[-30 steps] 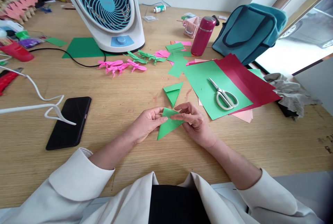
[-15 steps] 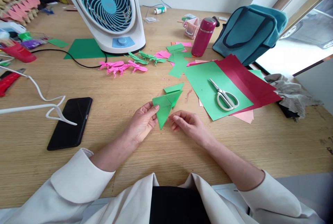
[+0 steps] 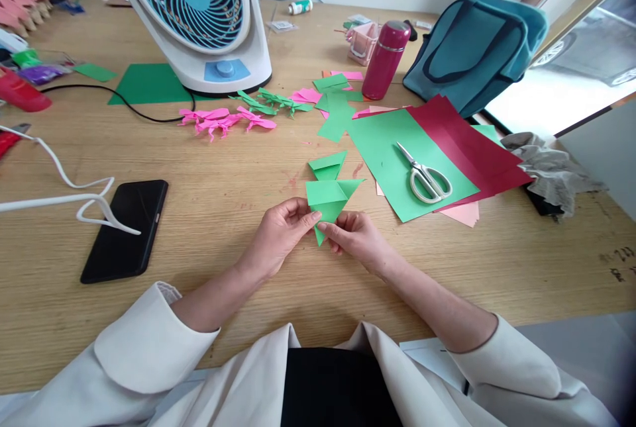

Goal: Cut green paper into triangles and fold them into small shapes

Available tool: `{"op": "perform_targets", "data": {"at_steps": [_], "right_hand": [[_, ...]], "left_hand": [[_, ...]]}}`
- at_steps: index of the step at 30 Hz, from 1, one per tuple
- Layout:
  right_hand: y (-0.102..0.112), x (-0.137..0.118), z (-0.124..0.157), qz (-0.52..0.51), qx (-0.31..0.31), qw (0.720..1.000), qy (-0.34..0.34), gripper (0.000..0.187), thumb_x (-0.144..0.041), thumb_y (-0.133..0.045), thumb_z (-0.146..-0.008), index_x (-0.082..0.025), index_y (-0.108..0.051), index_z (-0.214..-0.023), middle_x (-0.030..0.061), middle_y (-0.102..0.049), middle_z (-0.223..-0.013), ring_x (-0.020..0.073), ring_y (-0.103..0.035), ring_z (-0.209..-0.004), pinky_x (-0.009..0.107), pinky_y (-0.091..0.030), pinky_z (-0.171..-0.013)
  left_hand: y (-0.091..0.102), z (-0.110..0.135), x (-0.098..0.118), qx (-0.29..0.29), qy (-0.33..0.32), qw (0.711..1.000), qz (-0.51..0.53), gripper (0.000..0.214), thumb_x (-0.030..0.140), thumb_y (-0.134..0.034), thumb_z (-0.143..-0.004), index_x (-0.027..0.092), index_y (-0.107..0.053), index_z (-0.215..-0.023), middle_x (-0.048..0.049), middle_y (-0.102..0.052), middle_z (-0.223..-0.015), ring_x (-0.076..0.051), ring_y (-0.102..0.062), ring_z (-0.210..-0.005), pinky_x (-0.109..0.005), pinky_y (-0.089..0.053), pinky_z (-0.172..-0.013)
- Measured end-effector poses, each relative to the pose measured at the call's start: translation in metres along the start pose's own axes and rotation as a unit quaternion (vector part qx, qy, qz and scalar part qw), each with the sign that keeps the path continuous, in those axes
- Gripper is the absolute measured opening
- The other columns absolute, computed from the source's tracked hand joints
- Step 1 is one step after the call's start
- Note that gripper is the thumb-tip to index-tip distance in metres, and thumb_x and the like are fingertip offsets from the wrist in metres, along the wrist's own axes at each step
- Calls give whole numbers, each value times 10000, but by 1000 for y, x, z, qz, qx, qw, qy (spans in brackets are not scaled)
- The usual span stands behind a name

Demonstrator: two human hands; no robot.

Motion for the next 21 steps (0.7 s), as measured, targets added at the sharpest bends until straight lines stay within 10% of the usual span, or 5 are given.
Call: {"op": "perform_targets", "data": {"at_steps": [5, 21], "right_hand": [[1, 0, 0, -39, -1, 999, -12, 474, -583, -783, -675, -163, -577, -596, -25, -551, -475, 76, -460, -422, 213, -348, -432], [-12, -3, 3, -46, -76, 996, -28, 440, -578, -763, -695, -149, -663, -687, 21, -669, -682, 75, -505, -512, 210, -413, -466]], "left_hand": [[2, 0, -3, -14, 24, 993, -114, 310, 390, -722, -777, 155, -579, -635, 35, -547, -550, -76, -457, -503, -215, -375, -509], [4, 1, -14, 8, 72, 997, -27, 354, 429, -754, -732, 157, -550, -632, 39, -526, -552, -52, -420, -483, -189, -348, -467]]}}
Point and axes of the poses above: each hand's wrist, its own z-axis away from the middle knuckle, its own y-axis out of the back of the hand, x = y × z, the point moved 9 cm from there along -z, towards the middle knuckle
